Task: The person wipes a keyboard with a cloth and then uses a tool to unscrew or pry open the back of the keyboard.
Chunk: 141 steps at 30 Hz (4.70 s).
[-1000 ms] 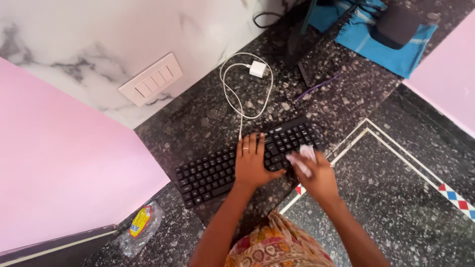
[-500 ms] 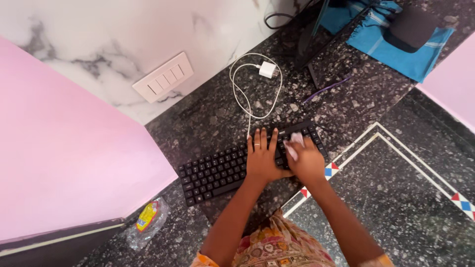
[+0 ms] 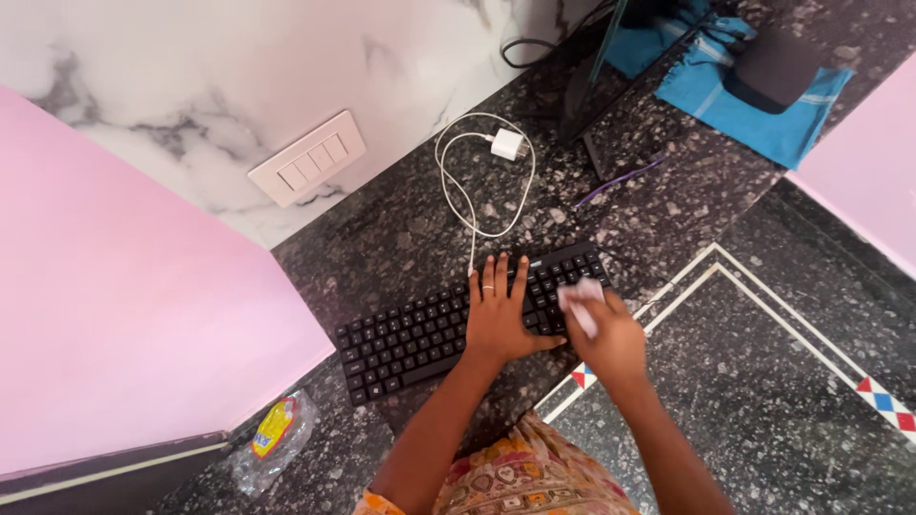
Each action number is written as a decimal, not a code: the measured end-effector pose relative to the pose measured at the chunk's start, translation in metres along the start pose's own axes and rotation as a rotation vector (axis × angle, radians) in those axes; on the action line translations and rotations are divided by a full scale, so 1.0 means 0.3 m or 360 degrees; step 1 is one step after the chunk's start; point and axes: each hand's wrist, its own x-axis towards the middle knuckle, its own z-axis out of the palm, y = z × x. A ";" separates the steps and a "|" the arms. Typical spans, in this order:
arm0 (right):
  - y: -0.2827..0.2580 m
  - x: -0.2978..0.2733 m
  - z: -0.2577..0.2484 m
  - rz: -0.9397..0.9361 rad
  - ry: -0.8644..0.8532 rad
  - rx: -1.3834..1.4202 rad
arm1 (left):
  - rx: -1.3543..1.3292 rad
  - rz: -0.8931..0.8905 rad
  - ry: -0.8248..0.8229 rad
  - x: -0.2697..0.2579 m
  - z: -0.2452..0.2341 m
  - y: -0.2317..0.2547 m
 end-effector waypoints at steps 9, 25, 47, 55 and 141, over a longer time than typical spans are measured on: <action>0.025 0.164 0.173 0.0142 -0.0231 -0.0347 | 0.0066 0.0104 0.0054 0.013 0.021 -0.007; 0.062 -0.169 -0.027 0.0180 -0.0203 -0.0090 | -0.0054 0.0153 0.0274 -0.007 0.039 -0.009; 0.153 0.077 0.037 -0.0320 -0.0386 -0.0146 | -0.0105 -0.0115 0.0450 0.030 0.118 0.154; 0.180 0.076 -0.123 0.0203 -0.1065 -0.0185 | 0.0013 -0.0121 0.0272 0.019 0.056 0.175; 0.271 0.282 0.162 -0.0140 -0.0222 -0.0180 | -0.0035 -0.0123 0.0611 0.042 0.080 0.162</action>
